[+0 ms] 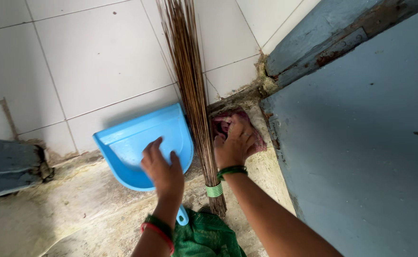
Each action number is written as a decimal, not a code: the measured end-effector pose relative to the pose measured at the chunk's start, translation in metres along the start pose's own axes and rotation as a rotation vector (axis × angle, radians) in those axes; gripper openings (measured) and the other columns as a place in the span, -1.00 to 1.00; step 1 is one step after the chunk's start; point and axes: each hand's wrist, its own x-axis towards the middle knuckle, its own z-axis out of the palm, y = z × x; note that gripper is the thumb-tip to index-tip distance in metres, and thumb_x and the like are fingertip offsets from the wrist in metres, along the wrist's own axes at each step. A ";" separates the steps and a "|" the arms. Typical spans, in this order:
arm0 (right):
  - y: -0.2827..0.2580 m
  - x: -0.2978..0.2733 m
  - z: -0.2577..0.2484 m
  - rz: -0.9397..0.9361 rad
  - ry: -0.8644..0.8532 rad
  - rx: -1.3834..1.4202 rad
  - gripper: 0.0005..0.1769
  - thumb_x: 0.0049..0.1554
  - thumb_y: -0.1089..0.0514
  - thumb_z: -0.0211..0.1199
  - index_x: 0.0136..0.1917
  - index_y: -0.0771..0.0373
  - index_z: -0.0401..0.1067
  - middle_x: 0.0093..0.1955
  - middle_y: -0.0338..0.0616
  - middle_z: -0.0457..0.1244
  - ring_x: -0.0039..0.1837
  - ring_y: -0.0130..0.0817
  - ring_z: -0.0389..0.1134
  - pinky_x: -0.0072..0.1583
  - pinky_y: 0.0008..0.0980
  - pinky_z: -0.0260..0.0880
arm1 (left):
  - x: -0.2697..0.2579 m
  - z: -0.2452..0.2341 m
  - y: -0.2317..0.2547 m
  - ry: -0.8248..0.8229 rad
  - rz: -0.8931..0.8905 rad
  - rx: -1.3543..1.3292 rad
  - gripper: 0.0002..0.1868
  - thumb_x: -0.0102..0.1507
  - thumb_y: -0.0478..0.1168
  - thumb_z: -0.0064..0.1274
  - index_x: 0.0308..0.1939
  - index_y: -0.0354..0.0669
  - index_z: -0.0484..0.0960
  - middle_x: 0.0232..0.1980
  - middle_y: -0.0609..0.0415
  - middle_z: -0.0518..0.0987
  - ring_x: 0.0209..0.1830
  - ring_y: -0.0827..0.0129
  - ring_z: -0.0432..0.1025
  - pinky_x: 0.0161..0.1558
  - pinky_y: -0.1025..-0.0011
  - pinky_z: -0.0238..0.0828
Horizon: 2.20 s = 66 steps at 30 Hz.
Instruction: The person picks up a bucket and a cloth, then uses a broom and dustpan by hand to sweep several small wrappers into the dustpan before carrying them away.
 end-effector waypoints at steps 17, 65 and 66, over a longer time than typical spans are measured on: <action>0.107 0.080 0.050 -0.593 0.295 -0.040 0.08 -0.20 -0.13 0.54 0.46 0.44 0.32 0.24 0.73 0.13 0.18 0.51 0.21 -0.03 0.14 0.40 | -0.001 0.040 0.010 -0.278 0.064 -0.282 -0.59 0.31 -0.30 -0.04 0.25 -0.23 0.41 0.20 -0.09 0.48 0.23 0.16 0.41 0.17 0.22 0.41; -0.315 -0.464 0.009 -0.832 -0.535 0.770 -0.52 0.17 0.41 0.10 0.32 0.06 0.32 0.37 0.24 0.13 0.27 0.15 0.36 0.13 -0.11 0.54 | -0.059 -0.481 -0.278 0.313 0.076 0.206 -0.03 -0.09 -0.61 0.13 0.42 -0.33 0.16 0.26 -0.30 0.30 0.16 -0.08 0.25 0.04 0.13 0.25; -0.313 -0.463 0.017 -0.833 -0.535 0.768 -0.52 0.17 0.41 0.10 0.32 0.06 0.32 0.37 0.24 0.13 0.27 0.15 0.36 0.13 -0.11 0.54 | -0.058 -0.484 -0.284 0.321 0.077 0.212 -0.05 -0.08 -0.62 0.11 0.41 -0.35 0.17 0.25 -0.31 0.32 0.14 -0.08 0.27 0.02 0.14 0.27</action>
